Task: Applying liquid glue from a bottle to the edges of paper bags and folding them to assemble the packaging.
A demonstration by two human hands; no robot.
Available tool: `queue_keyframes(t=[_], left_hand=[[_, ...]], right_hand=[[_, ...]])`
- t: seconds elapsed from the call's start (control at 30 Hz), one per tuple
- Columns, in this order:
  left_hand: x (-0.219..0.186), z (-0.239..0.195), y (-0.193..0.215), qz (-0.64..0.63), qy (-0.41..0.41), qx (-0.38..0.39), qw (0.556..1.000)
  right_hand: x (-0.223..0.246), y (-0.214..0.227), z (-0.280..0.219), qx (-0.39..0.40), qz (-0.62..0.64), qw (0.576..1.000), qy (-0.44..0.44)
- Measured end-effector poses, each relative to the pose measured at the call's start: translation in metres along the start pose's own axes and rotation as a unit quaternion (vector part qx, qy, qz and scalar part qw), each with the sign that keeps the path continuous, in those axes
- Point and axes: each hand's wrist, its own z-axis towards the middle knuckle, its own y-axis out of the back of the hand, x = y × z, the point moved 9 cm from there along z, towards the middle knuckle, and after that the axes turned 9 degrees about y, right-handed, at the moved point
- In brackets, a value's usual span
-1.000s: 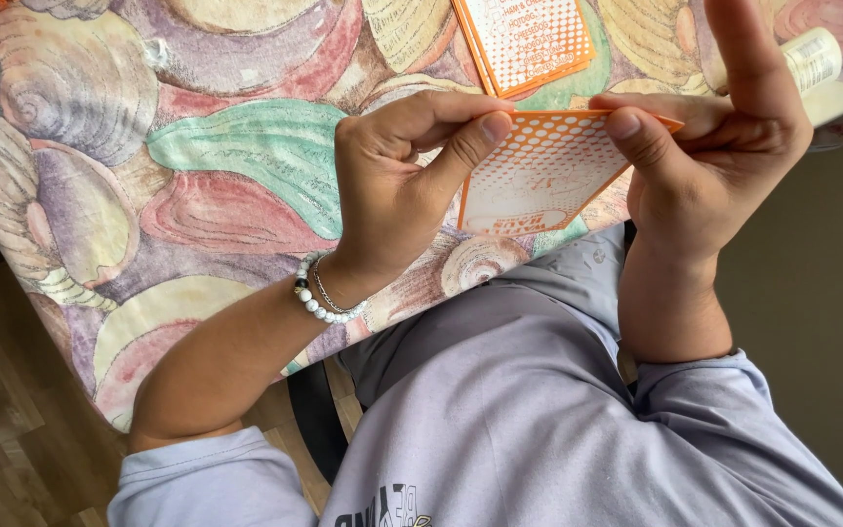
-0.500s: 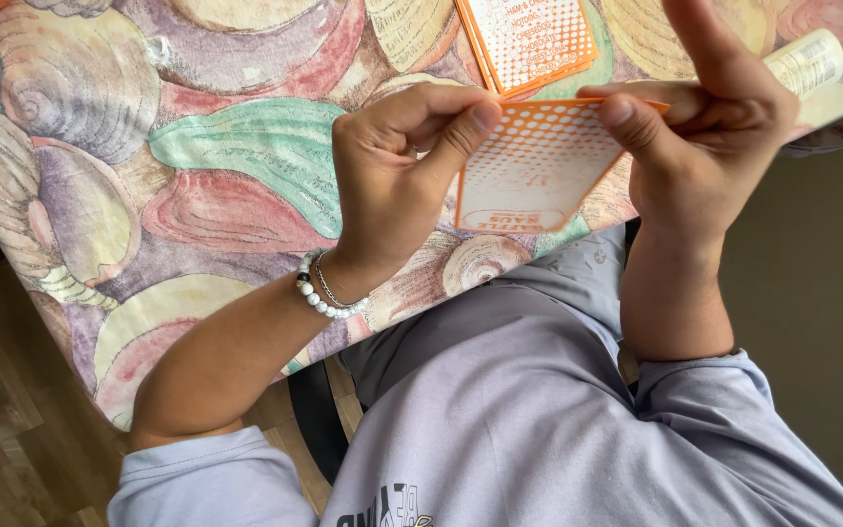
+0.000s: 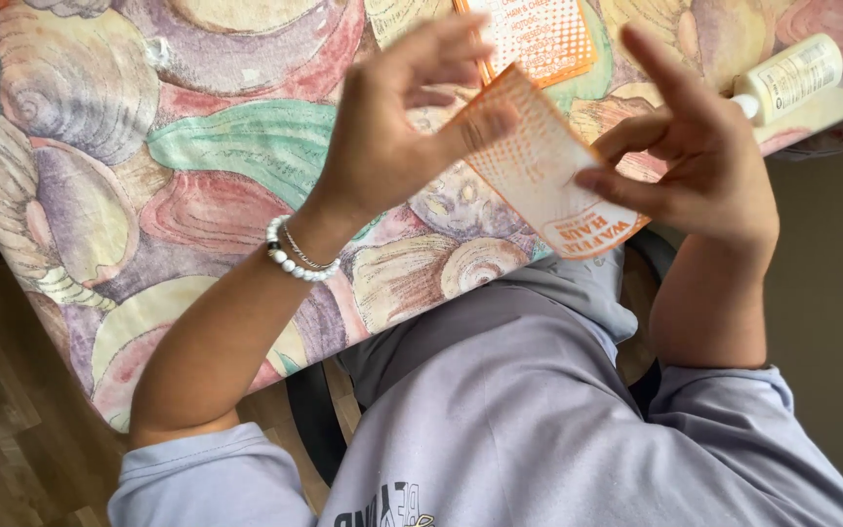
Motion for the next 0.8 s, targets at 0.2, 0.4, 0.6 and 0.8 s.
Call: queue_keyframes(t=[0.2, 0.4, 0.6, 0.8], left_hand=[[0.003, -0.003, -0.014, -0.020, -0.039, 0.004, 0.999], [0.019, -0.005, -0.004, -0.052, -0.025, -0.056, 0.997], [0.027, -0.006, -0.004, -0.061, -0.006, -0.062, 0.996], [0.023, -0.008, -0.011, -0.009, -0.037, -0.042, 0.998]], right_hand=[[0.001, 0.000, -0.005, 0.034, -0.023, 0.999, 0.008], [-0.046, 0.045, -0.038, -0.172, -0.008, 0.985, -0.003], [-0.065, 0.063, -0.048, -0.282, 0.002, 0.959, -0.001], [-0.061, 0.061, -0.048, -0.270, -0.013, 0.963, 0.019]])
